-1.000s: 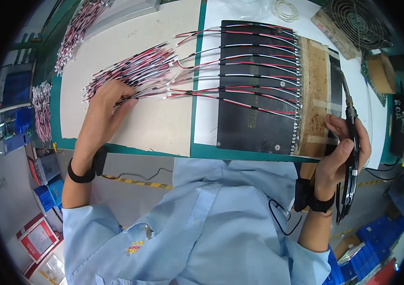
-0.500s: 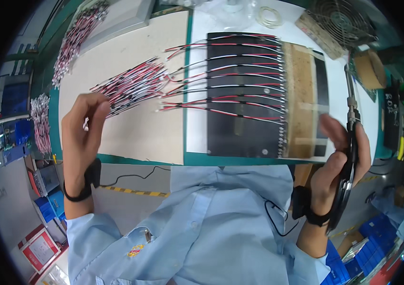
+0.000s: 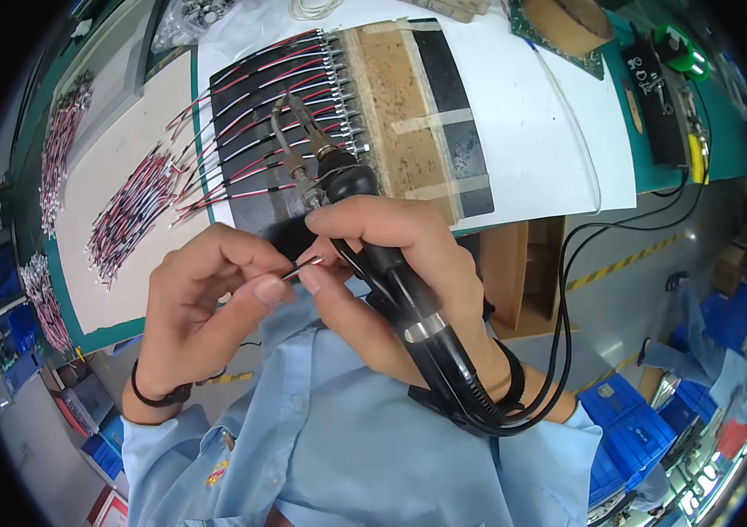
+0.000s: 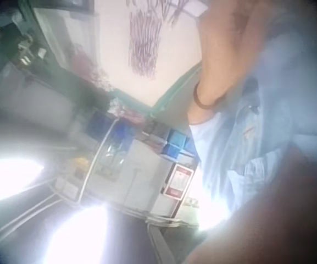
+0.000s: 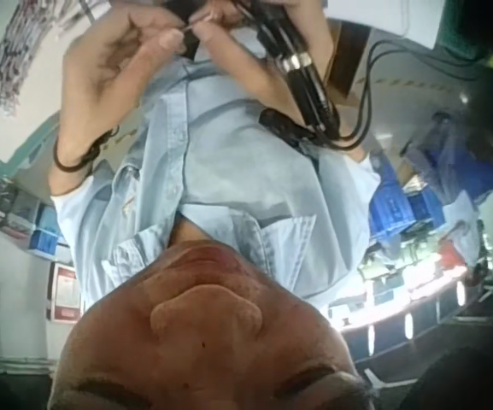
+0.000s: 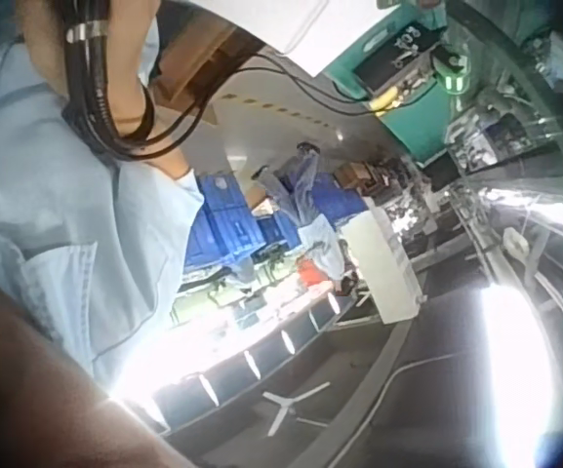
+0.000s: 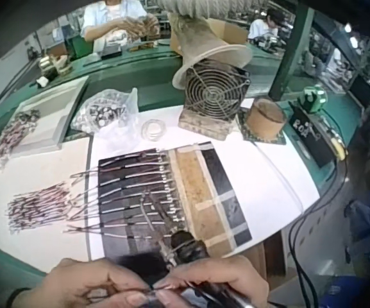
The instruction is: Soldering wires onto a connector and organizing small electronic components at a workbench.
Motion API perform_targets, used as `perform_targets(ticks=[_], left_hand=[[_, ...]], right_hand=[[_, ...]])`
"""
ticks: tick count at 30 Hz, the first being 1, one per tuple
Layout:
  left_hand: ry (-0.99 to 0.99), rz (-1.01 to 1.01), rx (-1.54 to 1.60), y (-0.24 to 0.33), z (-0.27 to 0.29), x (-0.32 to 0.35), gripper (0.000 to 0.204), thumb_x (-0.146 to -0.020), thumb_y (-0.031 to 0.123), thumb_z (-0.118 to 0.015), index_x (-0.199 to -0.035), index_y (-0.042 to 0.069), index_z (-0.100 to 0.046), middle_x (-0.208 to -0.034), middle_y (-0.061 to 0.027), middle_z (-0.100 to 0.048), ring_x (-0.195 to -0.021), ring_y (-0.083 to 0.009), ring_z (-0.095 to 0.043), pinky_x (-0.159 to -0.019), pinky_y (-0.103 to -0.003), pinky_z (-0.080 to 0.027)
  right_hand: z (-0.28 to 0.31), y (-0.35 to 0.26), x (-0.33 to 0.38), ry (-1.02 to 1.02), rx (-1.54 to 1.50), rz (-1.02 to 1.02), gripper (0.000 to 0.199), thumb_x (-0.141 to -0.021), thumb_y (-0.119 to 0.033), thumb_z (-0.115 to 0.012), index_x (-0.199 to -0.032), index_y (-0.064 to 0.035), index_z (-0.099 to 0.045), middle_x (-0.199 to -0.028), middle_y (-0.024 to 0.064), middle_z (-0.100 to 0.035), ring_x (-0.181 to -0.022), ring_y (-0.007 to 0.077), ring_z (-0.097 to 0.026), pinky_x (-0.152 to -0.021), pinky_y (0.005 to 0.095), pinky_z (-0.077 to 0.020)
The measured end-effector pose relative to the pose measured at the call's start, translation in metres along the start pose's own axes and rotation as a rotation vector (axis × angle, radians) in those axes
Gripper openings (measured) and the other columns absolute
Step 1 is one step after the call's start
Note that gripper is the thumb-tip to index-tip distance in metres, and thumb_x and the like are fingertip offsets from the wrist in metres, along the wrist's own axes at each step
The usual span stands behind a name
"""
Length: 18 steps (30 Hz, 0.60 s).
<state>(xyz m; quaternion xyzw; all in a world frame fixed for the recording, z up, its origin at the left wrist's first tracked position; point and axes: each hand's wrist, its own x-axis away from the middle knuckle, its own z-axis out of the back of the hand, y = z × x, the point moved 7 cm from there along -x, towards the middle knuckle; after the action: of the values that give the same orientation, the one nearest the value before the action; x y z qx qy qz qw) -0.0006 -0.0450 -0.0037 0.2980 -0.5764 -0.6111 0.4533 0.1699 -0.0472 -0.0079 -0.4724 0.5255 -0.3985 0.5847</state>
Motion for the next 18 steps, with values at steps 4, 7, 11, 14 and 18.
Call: perform_targets(ticks=[4,7,11,14,18], left_hand=[[-0.001,0.113,0.218,-0.008,-0.015,-0.016,0.009,-0.101,0.007,-0.062,-0.101,-0.002,-0.062,-0.083,-0.0038,-0.068,-0.072,-0.0059,-0.06,-0.064,-0.022,-0.048],[0.031,0.167,0.356,-0.007,-0.019,-0.019,0.012,-0.103,0.01,-0.06,-0.104,-0.002,-0.06,-0.085,-0.0064,-0.07,-0.078,-0.0062,-0.061,-0.068,-0.021,-0.047],[-0.023,0.226,0.378,-0.007,-0.022,-0.022,0.014,-0.104,0.011,-0.058,-0.105,-0.002,-0.058,-0.086,-0.0084,-0.07,-0.081,-0.0064,-0.061,-0.07,-0.02,-0.045],[-0.051,0.278,0.407,-0.007,-0.022,-0.02,0.014,-0.105,0.011,-0.057,-0.105,-0.002,-0.058,-0.087,-0.0088,-0.071,-0.08,-0.0063,-0.06,-0.07,-0.02,-0.044],[-0.129,0.381,0.364,-0.01,-0.026,-0.015,0.014,-0.105,0.011,-0.057,-0.106,-0.003,-0.058,-0.087,-0.0084,-0.07,-0.079,-0.0059,-0.059,-0.069,-0.02,-0.044]], right_hand=[[0.014,0.011,-0.002,-0.006,-0.101,-0.124,0.044,-0.083,0.01,-0.075,-0.122,-0.0018,-0.058,-0.094,0.0075,-0.068,-0.086,0.0116,-0.068,-0.077,0.0246,-0.0537],[0.018,0.011,-0.002,-0.14,0.025,-0.08,0.05,-0.088,0.012,-0.069,-0.129,0.0005,-0.044,-0.099,0.0166,-0.07,-0.093,0.0201,-0.072,-0.082,0.0299,-0.058],[0.023,0.015,-0.002,-0.18,0.049,-0.047,0.051,-0.089,0.011,-0.068,-0.13,0.0004,-0.041,-0.099,0.0185,-0.071,-0.095,0.0225,-0.074,-0.082,0.0312,-0.0592],[0.023,0.016,-0.004,-0.201,0.062,0.013,0.051,-0.088,0.01,-0.071,-0.129,0.0006,-0.041,-0.098,0.0187,-0.071,-0.094,0.0223,-0.074,-0.081,0.0313,-0.0593],[0.019,0.015,-0.01,-0.252,0.117,0.105,0.05,-0.087,0.007,-0.074,-0.126,0.0011,-0.043,-0.097,0.0194,-0.072,-0.091,0.0221,-0.074,-0.079,0.0312,-0.0591]])
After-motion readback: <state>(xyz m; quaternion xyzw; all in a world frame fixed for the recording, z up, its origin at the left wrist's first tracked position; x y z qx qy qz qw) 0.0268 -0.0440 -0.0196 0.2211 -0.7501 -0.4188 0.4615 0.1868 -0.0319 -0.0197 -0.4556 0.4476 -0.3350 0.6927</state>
